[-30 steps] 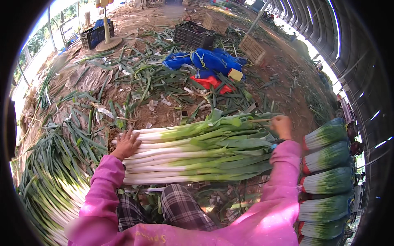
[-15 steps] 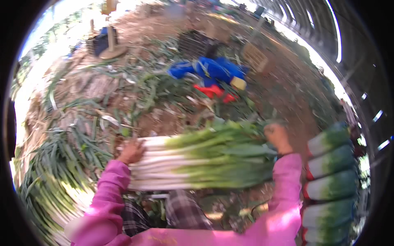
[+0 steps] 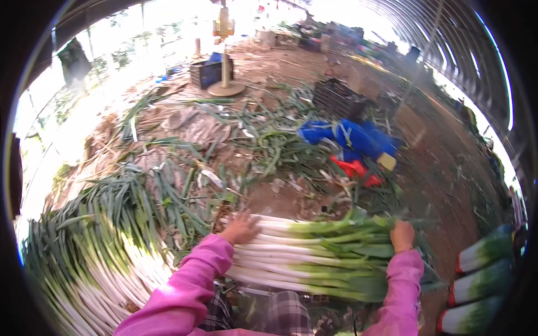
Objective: The person sorts leeks by picking them up from a large pile and placing them into a bundle in a wooden frame.
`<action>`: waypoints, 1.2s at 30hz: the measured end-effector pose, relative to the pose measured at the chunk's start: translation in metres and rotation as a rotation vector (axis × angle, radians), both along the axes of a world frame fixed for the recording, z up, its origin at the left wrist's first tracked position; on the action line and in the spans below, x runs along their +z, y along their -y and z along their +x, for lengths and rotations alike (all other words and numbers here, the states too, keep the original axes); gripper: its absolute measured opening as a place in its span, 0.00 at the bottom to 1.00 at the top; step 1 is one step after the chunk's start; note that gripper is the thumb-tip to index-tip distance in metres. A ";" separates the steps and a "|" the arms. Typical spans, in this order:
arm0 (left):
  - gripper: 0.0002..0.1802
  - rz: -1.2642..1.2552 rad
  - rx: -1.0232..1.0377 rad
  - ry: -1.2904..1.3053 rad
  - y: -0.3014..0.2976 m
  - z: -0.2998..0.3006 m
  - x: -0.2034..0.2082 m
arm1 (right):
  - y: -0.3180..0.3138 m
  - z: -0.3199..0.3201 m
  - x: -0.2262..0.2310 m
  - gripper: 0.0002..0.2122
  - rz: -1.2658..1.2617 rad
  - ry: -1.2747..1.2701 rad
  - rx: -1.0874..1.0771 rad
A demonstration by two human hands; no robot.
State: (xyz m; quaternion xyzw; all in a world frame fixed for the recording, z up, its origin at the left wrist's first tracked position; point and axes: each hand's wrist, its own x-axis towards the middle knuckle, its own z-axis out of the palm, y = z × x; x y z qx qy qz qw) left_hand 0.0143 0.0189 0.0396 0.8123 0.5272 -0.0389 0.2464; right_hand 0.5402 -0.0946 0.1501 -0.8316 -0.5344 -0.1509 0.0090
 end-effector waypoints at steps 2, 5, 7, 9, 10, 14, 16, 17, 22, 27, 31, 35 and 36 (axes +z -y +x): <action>0.33 0.123 -0.065 0.009 -0.005 -0.028 -0.031 | -0.002 0.004 0.022 0.06 -0.051 0.038 -0.030; 0.33 0.104 0.041 0.013 -0.003 -0.018 -0.015 | 0.036 0.055 0.069 0.06 0.044 0.139 -0.100; 0.34 0.086 0.046 -0.023 -0.003 -0.022 -0.007 | 0.070 0.085 0.096 0.05 0.093 0.176 -0.227; 0.34 0.088 0.007 0.003 -0.005 -0.008 -0.010 | 0.136 0.149 0.128 0.07 0.229 0.329 -0.364; 0.34 0.087 0.011 -0.004 -0.004 -0.006 -0.011 | 0.160 0.167 0.143 0.11 0.111 0.291 -0.594; 0.34 0.043 0.068 -0.061 0.003 -0.025 -0.001 | 0.136 0.114 0.138 0.13 0.186 0.420 -0.706; 0.34 0.055 0.019 -0.007 -0.002 0.000 -0.004 | 0.123 0.128 0.151 0.12 0.096 0.290 -0.380; 0.33 0.048 0.046 -0.058 -0.002 -0.015 -0.007 | 0.076 0.056 0.137 0.11 0.219 0.166 -0.121; 0.32 0.080 0.027 0.040 -0.004 -0.006 -0.019 | -0.074 -0.062 0.050 0.13 -0.043 -0.258 0.477; 0.31 0.097 0.004 0.026 -0.001 -0.008 -0.015 | -0.126 -0.134 -0.036 0.17 -0.577 -0.381 0.376; 0.31 0.072 0.009 0.024 -0.001 -0.008 -0.014 | -0.104 -0.114 -0.002 0.18 -0.581 -0.159 0.167; 0.30 0.105 0.001 0.001 -0.002 -0.016 -0.012 | -0.060 -0.071 0.049 0.21 -0.627 -0.168 -0.032; 0.30 0.105 0.003 -0.014 -0.002 -0.015 -0.012 | -0.047 -0.058 0.054 0.23 -0.633 -0.217 -0.080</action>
